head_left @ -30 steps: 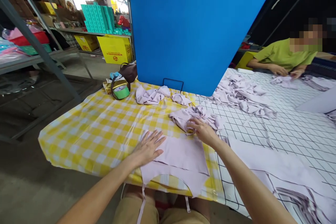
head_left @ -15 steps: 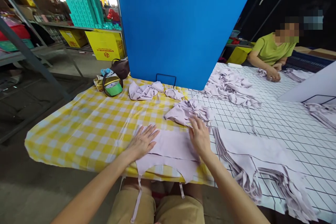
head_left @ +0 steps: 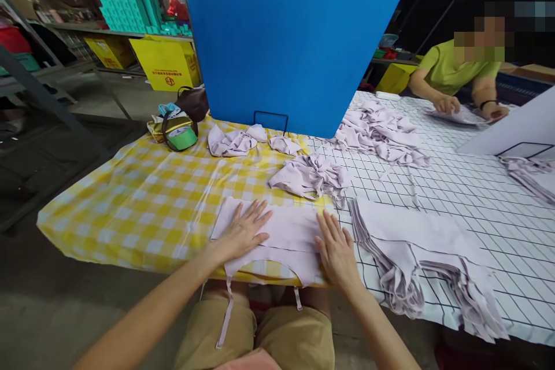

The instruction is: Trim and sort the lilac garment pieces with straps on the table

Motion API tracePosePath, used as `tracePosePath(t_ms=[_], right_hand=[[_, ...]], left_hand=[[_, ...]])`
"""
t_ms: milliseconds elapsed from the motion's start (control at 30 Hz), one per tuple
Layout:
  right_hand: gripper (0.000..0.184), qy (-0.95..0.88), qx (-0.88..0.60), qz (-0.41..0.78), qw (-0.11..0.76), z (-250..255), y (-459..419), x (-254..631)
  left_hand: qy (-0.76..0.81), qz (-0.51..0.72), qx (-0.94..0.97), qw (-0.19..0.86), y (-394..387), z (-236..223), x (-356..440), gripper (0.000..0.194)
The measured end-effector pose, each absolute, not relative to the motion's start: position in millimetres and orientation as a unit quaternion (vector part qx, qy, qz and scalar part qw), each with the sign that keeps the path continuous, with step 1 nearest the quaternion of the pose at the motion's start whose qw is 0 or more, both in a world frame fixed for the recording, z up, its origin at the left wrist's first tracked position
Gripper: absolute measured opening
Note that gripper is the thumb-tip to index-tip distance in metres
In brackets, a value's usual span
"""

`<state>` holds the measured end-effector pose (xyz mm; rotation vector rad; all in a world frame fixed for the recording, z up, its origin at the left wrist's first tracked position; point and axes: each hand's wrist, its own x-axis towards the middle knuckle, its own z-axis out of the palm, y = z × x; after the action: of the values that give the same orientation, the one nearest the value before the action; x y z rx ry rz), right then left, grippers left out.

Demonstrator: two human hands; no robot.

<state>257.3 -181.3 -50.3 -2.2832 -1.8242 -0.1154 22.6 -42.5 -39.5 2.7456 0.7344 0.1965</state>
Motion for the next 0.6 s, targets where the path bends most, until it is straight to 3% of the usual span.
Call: tracePosePath(t_ms=[167, 400, 600], right_hand=[[0.046, -0.631, -0.775, 0.019, 0.037, -56.2, -188.6, 260.3], [0.049, -0.563, -0.824, 0.001, 0.064, -47.6, -179.2, 257.6], [0.048, -0.605, -0.794, 0.032, 0.041, -49.1, -163.3, 253.4]], left_hand=[[0.203, 0.054, 0.965, 0.158, -66.1, -41.6, 54.7, 0.051], [0.173, 0.065, 0.971, 0.152, -80.7, -44.3, 60.0, 0.052], [0.154, 0.056, 0.951, 0.264, -72.6, -34.1, 49.0, 0.050]])
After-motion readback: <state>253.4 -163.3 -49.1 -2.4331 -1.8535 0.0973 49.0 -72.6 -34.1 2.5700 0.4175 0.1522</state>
